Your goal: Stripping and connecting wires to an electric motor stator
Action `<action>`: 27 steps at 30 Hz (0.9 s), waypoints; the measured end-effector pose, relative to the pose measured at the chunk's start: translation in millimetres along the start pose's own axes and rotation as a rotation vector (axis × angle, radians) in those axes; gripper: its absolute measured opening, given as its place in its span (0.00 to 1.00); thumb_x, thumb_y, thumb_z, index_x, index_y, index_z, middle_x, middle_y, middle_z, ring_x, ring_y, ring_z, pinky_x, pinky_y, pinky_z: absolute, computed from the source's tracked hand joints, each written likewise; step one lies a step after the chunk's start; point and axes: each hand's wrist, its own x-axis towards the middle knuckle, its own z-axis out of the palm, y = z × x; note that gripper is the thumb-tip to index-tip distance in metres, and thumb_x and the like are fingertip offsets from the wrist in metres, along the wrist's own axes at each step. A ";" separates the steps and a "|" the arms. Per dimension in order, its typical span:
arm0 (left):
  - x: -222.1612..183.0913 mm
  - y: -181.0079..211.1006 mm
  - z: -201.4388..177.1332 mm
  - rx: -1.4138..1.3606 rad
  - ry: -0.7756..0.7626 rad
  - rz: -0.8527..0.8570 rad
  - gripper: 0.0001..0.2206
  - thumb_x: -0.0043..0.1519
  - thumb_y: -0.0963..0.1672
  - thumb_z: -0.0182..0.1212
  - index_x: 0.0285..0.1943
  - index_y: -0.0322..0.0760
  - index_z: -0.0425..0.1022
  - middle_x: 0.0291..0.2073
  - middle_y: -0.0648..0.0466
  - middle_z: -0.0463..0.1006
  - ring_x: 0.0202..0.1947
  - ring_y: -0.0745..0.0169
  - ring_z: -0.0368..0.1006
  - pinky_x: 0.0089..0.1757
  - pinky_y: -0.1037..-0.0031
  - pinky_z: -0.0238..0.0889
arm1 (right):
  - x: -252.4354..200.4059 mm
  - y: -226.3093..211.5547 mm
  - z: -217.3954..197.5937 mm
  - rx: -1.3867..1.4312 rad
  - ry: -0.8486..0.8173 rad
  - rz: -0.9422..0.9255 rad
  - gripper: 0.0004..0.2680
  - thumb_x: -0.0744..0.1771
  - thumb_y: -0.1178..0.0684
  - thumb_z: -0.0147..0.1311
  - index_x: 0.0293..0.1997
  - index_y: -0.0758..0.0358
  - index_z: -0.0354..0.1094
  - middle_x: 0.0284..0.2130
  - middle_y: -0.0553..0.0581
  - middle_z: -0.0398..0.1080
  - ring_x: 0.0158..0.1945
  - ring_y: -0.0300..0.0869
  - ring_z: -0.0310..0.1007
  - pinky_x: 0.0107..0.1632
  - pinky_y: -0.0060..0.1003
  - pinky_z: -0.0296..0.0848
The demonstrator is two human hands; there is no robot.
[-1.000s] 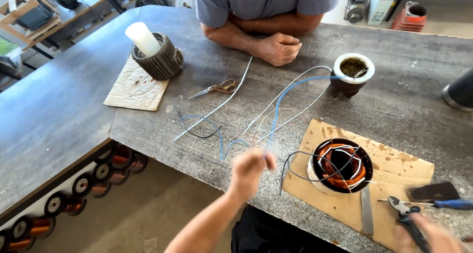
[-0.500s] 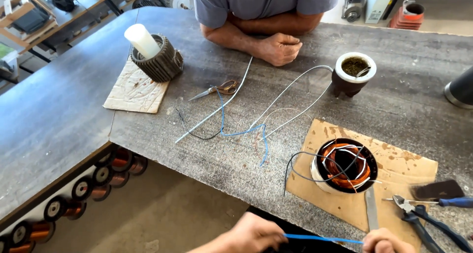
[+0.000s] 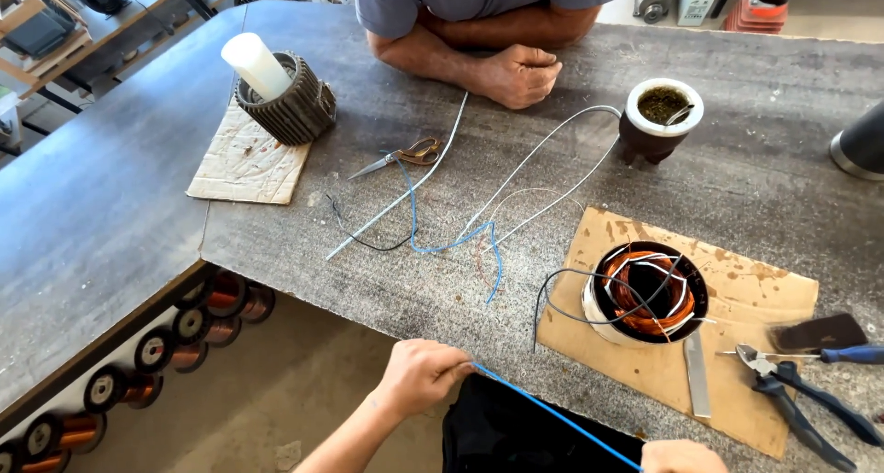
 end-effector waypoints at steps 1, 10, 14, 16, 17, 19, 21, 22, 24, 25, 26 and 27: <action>-5.1 -5.8 2.0 0.048 0.030 -0.056 0.13 0.67 0.51 0.59 0.29 0.49 0.70 0.19 0.61 0.73 0.19 0.58 0.71 0.24 0.65 0.59 | 2.3 0.8 12.3 -0.077 0.157 -0.031 0.12 0.60 0.38 0.44 0.41 0.41 0.70 0.49 0.40 0.73 0.57 0.33 0.74 0.56 0.28 0.71; 39.7 106.7 -36.8 -0.494 -0.033 0.020 0.12 0.63 0.46 0.63 0.53 0.42 0.77 0.46 0.52 0.83 0.45 0.53 0.81 0.49 0.66 0.71 | -19.5 -12.2 39.9 0.779 0.979 -1.207 0.16 0.68 0.36 0.44 0.22 0.49 0.69 0.25 0.45 0.71 0.30 0.38 0.72 0.38 0.36 0.67; 57.0 156.0 17.4 -0.804 -0.364 0.007 0.24 0.69 0.55 0.50 0.66 0.38 0.67 0.57 0.45 0.75 0.57 0.49 0.72 0.55 0.63 0.65 | -87.2 -44.2 22.7 0.949 0.924 -1.292 0.21 0.71 0.32 0.34 0.25 0.54 0.63 0.17 0.46 0.65 0.20 0.41 0.62 0.26 0.40 0.63; 56.3 156.7 42.5 -0.881 -0.395 -0.064 0.20 0.67 0.50 0.55 0.65 0.40 0.70 0.49 0.50 0.79 0.46 0.58 0.73 0.48 0.68 0.67 | -106.7 -33.6 13.3 0.955 1.023 -1.185 0.21 0.72 0.34 0.34 0.26 0.54 0.63 0.18 0.47 0.65 0.20 0.43 0.62 0.28 0.40 0.64; 55.1 158.6 54.8 -0.912 -0.391 -0.163 0.18 0.65 0.45 0.60 0.64 0.42 0.72 0.42 0.55 0.82 0.35 0.66 0.74 0.42 0.73 0.69 | -116.4 -27.7 9.4 0.928 1.103 -1.136 0.20 0.72 0.36 0.33 0.27 0.55 0.63 0.19 0.48 0.65 0.20 0.44 0.63 0.29 0.40 0.64; 65.0 161.1 60.0 -0.941 -0.418 -0.081 0.14 0.65 0.44 0.59 0.60 0.42 0.75 0.41 0.56 0.84 0.36 0.65 0.78 0.43 0.74 0.70 | -125.9 -10.6 11.3 0.917 1.093 -1.086 0.20 0.72 0.35 0.32 0.28 0.54 0.64 0.20 0.47 0.67 0.21 0.44 0.66 0.29 0.39 0.64; 69.8 158.9 69.8 -0.950 -0.407 -0.017 0.10 0.66 0.42 0.59 0.55 0.42 0.79 0.40 0.56 0.86 0.38 0.64 0.82 0.43 0.75 0.71 | -124.7 16.2 16.8 0.890 1.070 -1.082 0.21 0.73 0.35 0.32 0.29 0.54 0.66 0.22 0.46 0.69 0.22 0.43 0.68 0.30 0.38 0.65; 69.0 152.3 74.5 -0.897 -0.403 -0.035 0.07 0.66 0.43 0.60 0.50 0.43 0.81 0.36 0.59 0.87 0.34 0.69 0.81 0.39 0.78 0.71 | -118.6 30.5 21.4 1.284 1.236 -1.166 0.15 0.71 0.45 0.38 0.26 0.57 0.65 0.22 0.50 0.68 0.22 0.42 0.65 0.29 0.36 0.65; 67.9 140.1 79.3 -0.827 -0.407 -0.047 0.06 0.65 0.44 0.61 0.44 0.43 0.83 0.32 0.61 0.87 0.30 0.73 0.81 0.34 0.81 0.70 | -118.2 61.0 21.3 1.703 1.402 -1.233 0.12 0.69 0.54 0.45 0.22 0.59 0.64 0.22 0.54 0.66 0.22 0.41 0.63 0.28 0.34 0.65; 67.4 134.5 80.3 -0.847 -0.399 -0.143 0.07 0.66 0.44 0.58 0.42 0.42 0.82 0.32 0.61 0.86 0.32 0.71 0.80 0.36 0.78 0.69 | -122.5 78.0 16.9 1.495 1.574 -0.845 0.15 0.71 0.52 0.41 0.22 0.60 0.61 0.20 0.54 0.64 0.22 0.40 0.62 0.30 0.34 0.63; 64.8 124.5 76.0 -0.849 -0.391 -0.246 0.09 0.67 0.45 0.55 0.39 0.41 0.80 0.31 0.60 0.86 0.33 0.69 0.80 0.39 0.76 0.68 | -123.4 89.0 12.6 1.283 1.675 -0.468 0.19 0.74 0.50 0.37 0.21 0.61 0.58 0.18 0.54 0.61 0.23 0.40 0.61 0.32 0.33 0.60; 68.1 122.2 73.6 -0.817 -0.401 -0.247 0.09 0.67 0.45 0.55 0.39 0.41 0.80 0.31 0.60 0.86 0.33 0.69 0.80 0.39 0.76 0.68 | -110.1 96.8 9.2 1.318 1.675 -0.479 0.19 0.74 0.50 0.37 0.21 0.61 0.58 0.18 0.54 0.61 0.23 0.40 0.61 0.32 0.33 0.60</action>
